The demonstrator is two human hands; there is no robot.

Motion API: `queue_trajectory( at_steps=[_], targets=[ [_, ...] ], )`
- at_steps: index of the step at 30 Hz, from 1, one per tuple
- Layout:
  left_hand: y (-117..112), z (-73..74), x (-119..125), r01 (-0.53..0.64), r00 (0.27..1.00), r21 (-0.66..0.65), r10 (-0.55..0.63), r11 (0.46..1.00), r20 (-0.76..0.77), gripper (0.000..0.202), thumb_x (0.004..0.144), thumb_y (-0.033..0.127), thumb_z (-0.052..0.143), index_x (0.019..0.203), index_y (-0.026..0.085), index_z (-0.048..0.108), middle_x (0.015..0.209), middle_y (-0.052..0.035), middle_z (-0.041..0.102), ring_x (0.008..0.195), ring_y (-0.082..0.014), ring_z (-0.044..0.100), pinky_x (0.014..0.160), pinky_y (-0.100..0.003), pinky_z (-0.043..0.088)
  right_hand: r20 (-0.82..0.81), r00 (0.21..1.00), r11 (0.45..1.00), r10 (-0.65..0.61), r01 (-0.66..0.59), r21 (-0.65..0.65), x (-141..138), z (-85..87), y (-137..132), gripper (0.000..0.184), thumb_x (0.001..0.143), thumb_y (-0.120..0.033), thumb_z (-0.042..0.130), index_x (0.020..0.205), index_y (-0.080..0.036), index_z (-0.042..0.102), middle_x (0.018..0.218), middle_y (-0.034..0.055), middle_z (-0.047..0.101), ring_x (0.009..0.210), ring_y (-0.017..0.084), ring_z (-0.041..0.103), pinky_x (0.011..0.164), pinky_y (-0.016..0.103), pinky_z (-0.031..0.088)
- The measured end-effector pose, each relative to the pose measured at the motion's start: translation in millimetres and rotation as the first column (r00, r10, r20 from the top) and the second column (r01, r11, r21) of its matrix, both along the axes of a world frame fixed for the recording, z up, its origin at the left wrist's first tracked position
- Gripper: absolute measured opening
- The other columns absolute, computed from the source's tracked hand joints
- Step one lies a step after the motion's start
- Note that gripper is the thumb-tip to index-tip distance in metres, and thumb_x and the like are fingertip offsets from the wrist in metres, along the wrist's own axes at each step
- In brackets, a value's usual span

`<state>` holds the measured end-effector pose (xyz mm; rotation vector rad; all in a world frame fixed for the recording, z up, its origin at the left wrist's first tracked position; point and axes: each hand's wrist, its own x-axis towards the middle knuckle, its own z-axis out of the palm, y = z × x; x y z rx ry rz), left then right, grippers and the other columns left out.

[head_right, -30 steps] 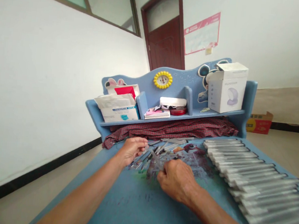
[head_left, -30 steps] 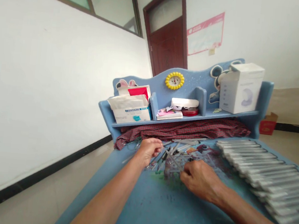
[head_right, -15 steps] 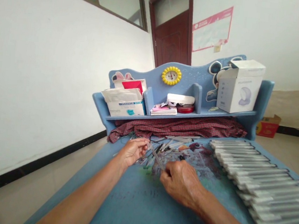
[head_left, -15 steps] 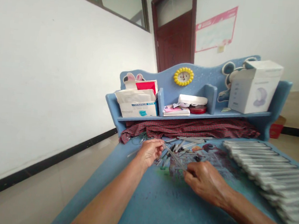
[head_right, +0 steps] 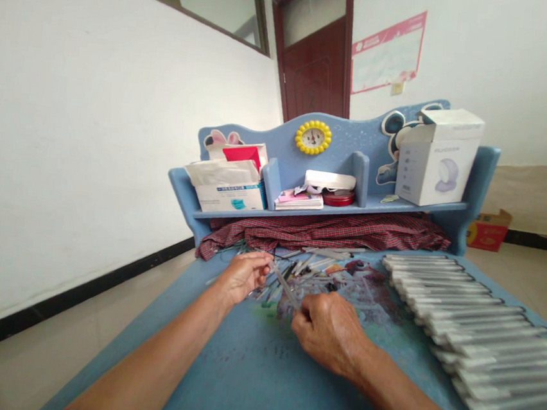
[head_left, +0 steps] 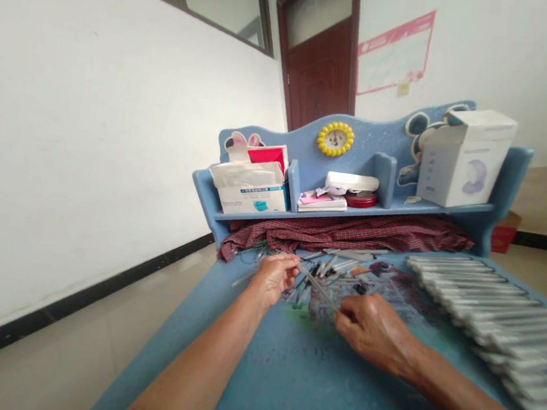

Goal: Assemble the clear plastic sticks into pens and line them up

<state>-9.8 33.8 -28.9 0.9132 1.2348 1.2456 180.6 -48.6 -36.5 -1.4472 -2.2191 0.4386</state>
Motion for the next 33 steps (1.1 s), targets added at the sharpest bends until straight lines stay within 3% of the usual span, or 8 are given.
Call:
queue_trajectory(
  at_steps=[8, 14, 21, 27, 33],
  targets=[
    [-5.4, -0.1, 5.2, 0.092, 0.993, -0.022, -0.093, 0.996, -0.078, 0.011, 0.065, 0.012, 0.061, 0.074, 0.014, 0.055, 0.054, 0.0005, 0.057, 0.039, -0.0064, 0.049, 0.035, -0.014, 0.033, 0.05, 0.998, 0.998, -0.024, 0.021, 0.067, -1.3, -4.5, 0.0, 0.029, 0.079, -0.026, 0.038, 0.058, -0.016, 0.056, 0.051, 0.0024, 0.055, 0.046, 0.009, 0.041, 0.049, 0.025, 0.018],
    [-6.0, -3.3, 10.3, 0.042, 0.993, 0.086, -0.032, 0.995, -0.116, 0.012, 0.066, 0.018, 0.062, 0.072, 0.015, 0.052, 0.059, -0.001, 0.061, 0.037, -0.005, 0.047, 0.033, -0.013, 0.03, 0.002, 0.998, 0.996, -0.068, 0.068, 0.053, -5.3, -7.4, 0.7, 0.029, 0.083, -0.027, 0.036, 0.066, -0.017, 0.056, 0.057, 0.0038, 0.058, 0.052, 0.01, 0.048, 0.051, 0.024, 0.021],
    [-8.8, -3.0, 16.6, 0.07, 0.997, 0.109, -0.067, 0.992, -0.033, 0.015, 0.063, 0.019, 0.066, 0.07, 0.012, 0.055, 0.064, -0.0045, 0.065, 0.038, -0.0032, 0.045, 0.034, -0.013, 0.027, -0.074, 0.992, 0.995, -0.099, 0.1, 0.014, -9.4, -12.2, 2.2, 0.028, 0.085, -0.028, 0.036, 0.067, -0.017, 0.055, 0.06, 0.004, 0.059, 0.056, 0.012, 0.051, 0.053, 0.023, 0.025],
    [-12.3, -4.2, 21.9, 0.068, 0.993, 0.119, -0.055, 0.991, -0.108, 0.015, 0.062, 0.021, 0.065, 0.071, 0.012, 0.057, 0.064, -0.0049, 0.066, 0.039, -0.0043, 0.047, 0.035, -0.014, 0.028, -0.144, 0.985, 0.995, -0.095, 0.094, -0.017, -12.8, -16.7, 5.5, 0.027, 0.085, -0.026, 0.036, 0.069, -0.017, 0.055, 0.067, 0.0053, 0.063, 0.062, 0.013, 0.056, 0.056, 0.022, 0.028],
    [-14.6, -3.3, 24.1, 0.056, 0.985, 0.153, -0.03, 0.987, -0.168, 0.012, 0.063, 0.021, 0.063, 0.07, 0.012, 0.058, 0.063, -0.0035, 0.065, 0.039, -0.0043, 0.048, 0.035, -0.014, 0.027, -0.114, 0.984, 0.991, -0.136, 0.135, -0.019, -14.2, -19.8, 5.4, 0.025, 0.085, -0.027, 0.037, 0.073, -0.017, 0.057, 0.07, 0.0067, 0.065, 0.065, 0.016, 0.058, 0.056, 0.023, 0.029]
  ],
)
